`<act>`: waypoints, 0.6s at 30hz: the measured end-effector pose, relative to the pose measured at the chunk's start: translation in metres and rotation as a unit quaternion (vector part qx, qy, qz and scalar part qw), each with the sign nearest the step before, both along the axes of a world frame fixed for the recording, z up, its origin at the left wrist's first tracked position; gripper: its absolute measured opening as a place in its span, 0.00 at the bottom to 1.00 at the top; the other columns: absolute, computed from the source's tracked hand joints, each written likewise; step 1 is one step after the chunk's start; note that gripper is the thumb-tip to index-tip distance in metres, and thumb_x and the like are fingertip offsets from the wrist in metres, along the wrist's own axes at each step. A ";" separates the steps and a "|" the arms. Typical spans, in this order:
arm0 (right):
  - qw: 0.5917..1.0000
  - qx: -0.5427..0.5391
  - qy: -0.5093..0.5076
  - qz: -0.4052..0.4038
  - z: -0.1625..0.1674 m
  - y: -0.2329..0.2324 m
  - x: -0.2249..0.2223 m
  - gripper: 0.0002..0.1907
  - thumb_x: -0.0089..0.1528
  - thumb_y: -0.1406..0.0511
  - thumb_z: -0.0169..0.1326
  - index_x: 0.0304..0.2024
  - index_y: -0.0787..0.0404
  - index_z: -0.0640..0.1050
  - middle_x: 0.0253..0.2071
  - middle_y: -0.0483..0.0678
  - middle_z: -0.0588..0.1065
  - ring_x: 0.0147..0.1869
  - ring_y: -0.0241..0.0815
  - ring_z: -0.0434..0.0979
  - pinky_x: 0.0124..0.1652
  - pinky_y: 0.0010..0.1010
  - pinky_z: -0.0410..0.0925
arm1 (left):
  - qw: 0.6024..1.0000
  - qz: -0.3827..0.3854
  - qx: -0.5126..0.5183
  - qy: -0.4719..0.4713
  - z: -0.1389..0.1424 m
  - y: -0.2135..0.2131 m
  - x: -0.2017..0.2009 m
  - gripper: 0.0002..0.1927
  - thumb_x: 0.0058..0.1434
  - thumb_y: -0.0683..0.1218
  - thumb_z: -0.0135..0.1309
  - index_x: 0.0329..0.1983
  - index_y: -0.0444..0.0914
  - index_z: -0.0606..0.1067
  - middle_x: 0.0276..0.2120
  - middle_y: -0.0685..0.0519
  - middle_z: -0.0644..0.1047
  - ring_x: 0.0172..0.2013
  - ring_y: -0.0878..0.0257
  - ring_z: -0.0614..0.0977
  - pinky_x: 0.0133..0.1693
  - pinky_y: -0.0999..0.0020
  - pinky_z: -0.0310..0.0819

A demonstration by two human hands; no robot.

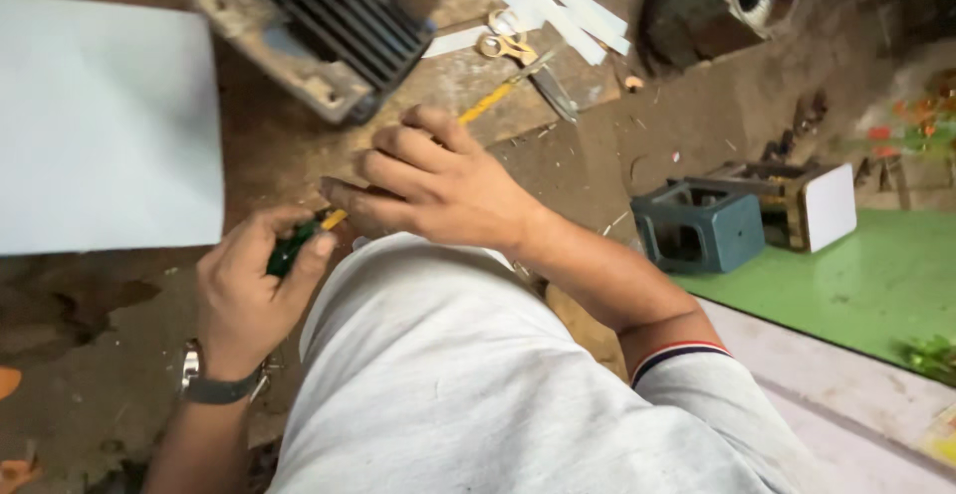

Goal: The person sits at a cluttered workbench and cuts thin white strips from a sheet using scissors, setting the cut strips on the bench. They handle and sort the small cut pieces, move a ribbed motor housing aside, and near the end pick up a pencil-like marking tool.

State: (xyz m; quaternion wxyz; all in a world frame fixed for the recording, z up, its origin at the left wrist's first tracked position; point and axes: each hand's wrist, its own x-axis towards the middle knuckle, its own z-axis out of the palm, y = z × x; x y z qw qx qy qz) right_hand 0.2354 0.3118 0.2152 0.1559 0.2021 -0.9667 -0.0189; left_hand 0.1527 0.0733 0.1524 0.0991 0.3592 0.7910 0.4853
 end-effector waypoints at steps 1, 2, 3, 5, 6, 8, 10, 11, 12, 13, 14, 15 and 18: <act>0.999 -0.010 0.043 -0.001 -0.002 0.007 0.008 0.21 0.60 0.58 0.58 0.57 0.45 0.78 0.53 0.42 0.76 0.58 0.41 0.74 0.59 0.39 0.65 | 1.000 -0.002 -0.007 0.005 -0.005 0.007 0.005 0.17 0.68 0.53 0.61 0.48 0.34 0.77 0.37 0.45 0.80 0.37 0.52 0.83 0.40 0.63 0.76; 0.994 -0.039 0.105 -0.014 -0.004 0.014 0.015 0.21 0.61 0.58 0.62 0.57 0.47 0.78 0.50 0.42 0.75 0.56 0.42 0.74 0.56 0.39 0.65 | 1.000 0.011 -0.010 -0.009 -0.008 0.012 0.008 0.17 0.69 0.52 0.60 0.49 0.34 0.77 0.35 0.46 0.80 0.35 0.54 0.83 0.39 0.63 0.76; 0.983 -0.071 0.165 -0.026 -0.007 0.019 0.022 0.22 0.62 0.57 0.65 0.57 0.49 0.77 0.47 0.43 0.73 0.54 0.43 0.74 0.53 0.39 0.66 | 0.999 0.025 -0.016 -0.023 -0.009 0.015 0.011 0.16 0.69 0.52 0.60 0.49 0.35 0.78 0.34 0.47 0.79 0.33 0.55 0.82 0.37 0.64 0.75; 0.969 -0.173 0.146 -0.102 -0.018 0.036 0.038 0.21 0.63 0.55 0.67 0.55 0.52 0.78 0.45 0.45 0.73 0.52 0.46 0.74 0.50 0.39 0.67 | 0.998 0.035 0.009 -0.057 -0.019 0.037 0.018 0.16 0.71 0.52 0.58 0.51 0.35 0.77 0.33 0.48 0.79 0.32 0.57 0.81 0.37 0.65 0.75; 0.955 -0.241 0.063 -0.163 -0.024 0.044 0.050 0.20 0.62 0.53 0.65 0.52 0.53 0.78 0.45 0.46 0.75 0.51 0.48 0.74 0.51 0.40 0.69 | 0.996 0.031 0.038 -0.075 -0.023 0.050 0.021 0.16 0.73 0.52 0.57 0.52 0.35 0.76 0.34 0.49 0.79 0.33 0.58 0.82 0.38 0.65 0.75; 0.905 -0.378 -0.056 -0.187 -0.040 0.059 0.068 0.23 0.66 0.51 0.58 0.55 0.58 0.75 0.50 0.51 0.75 0.56 0.49 0.74 0.55 0.41 0.69 | 0.993 0.011 0.064 -0.097 -0.028 0.080 0.031 0.15 0.74 0.51 0.56 0.54 0.35 0.74 0.38 0.49 0.80 0.37 0.57 0.83 0.41 0.64 0.77; 0.838 -0.518 -0.122 -0.124 -0.059 0.070 0.083 0.29 0.74 0.49 0.46 0.66 0.66 0.69 0.61 0.56 0.73 0.64 0.50 0.74 0.63 0.41 0.68 | 0.993 -0.050 0.047 -0.097 -0.030 0.115 0.046 0.15 0.72 0.51 0.56 0.53 0.36 0.75 0.41 0.47 0.81 0.40 0.53 0.85 0.42 0.61 0.78; 0.785 -0.597 -0.120 -0.116 -0.071 0.073 0.090 0.28 0.75 0.49 0.45 0.64 0.65 0.68 0.61 0.56 0.72 0.65 0.49 0.73 0.63 0.41 0.67 | 0.991 -0.092 0.037 -0.095 -0.031 0.134 0.054 0.14 0.70 0.51 0.56 0.52 0.37 0.76 0.42 0.47 0.82 0.42 0.53 0.85 0.42 0.61 0.78; 0.726 -0.669 -0.118 -0.109 -0.084 0.076 0.095 0.27 0.75 0.49 0.44 0.62 0.65 0.68 0.60 0.56 0.72 0.65 0.48 0.73 0.64 0.41 0.66 | 0.986 -0.130 0.069 -0.080 -0.031 0.151 0.060 0.14 0.72 0.50 0.56 0.52 0.36 0.75 0.44 0.45 0.81 0.44 0.51 0.84 0.44 0.60 0.77; 0.659 -0.736 -0.118 -0.104 -0.097 0.079 0.101 0.26 0.76 0.49 0.43 0.61 0.65 0.67 0.59 0.56 0.71 0.66 0.48 0.72 0.65 0.41 0.65 | 0.978 -0.168 0.100 -0.066 -0.032 0.163 0.063 0.14 0.73 0.50 0.56 0.52 0.35 0.74 0.45 0.44 0.80 0.47 0.49 0.82 0.46 0.59 0.77; 0.618 -0.769 -0.094 -0.133 -0.109 0.085 0.109 0.25 0.76 0.50 0.43 0.60 0.65 0.67 0.57 0.55 0.72 0.63 0.47 0.74 0.62 0.41 0.67 | 0.982 -0.180 0.058 -0.005 -0.033 0.173 0.064 0.13 0.71 0.51 0.57 0.48 0.36 0.76 0.40 0.46 0.80 0.43 0.49 0.81 0.43 0.58 0.76; 0.577 -0.798 -0.068 -0.162 -0.122 0.094 0.117 0.23 0.77 0.52 0.44 0.60 0.65 0.67 0.54 0.53 0.72 0.60 0.46 0.76 0.60 0.40 0.69 | 0.979 -0.193 0.016 0.058 -0.034 0.183 0.062 0.13 0.69 0.52 0.58 0.43 0.37 0.78 0.35 0.48 0.79 0.38 0.50 0.80 0.39 0.57 0.74; 0.584 -0.781 -0.052 -0.216 -0.158 0.134 0.146 0.21 0.78 0.53 0.41 0.63 0.63 0.67 0.40 0.49 0.74 0.43 0.39 0.76 0.46 0.32 0.70 | 0.923 -0.160 -0.080 0.340 -0.028 0.202 0.044 0.08 0.62 0.48 0.60 0.29 0.41 0.79 0.30 0.53 0.77 0.37 0.54 0.80 0.37 0.58 0.73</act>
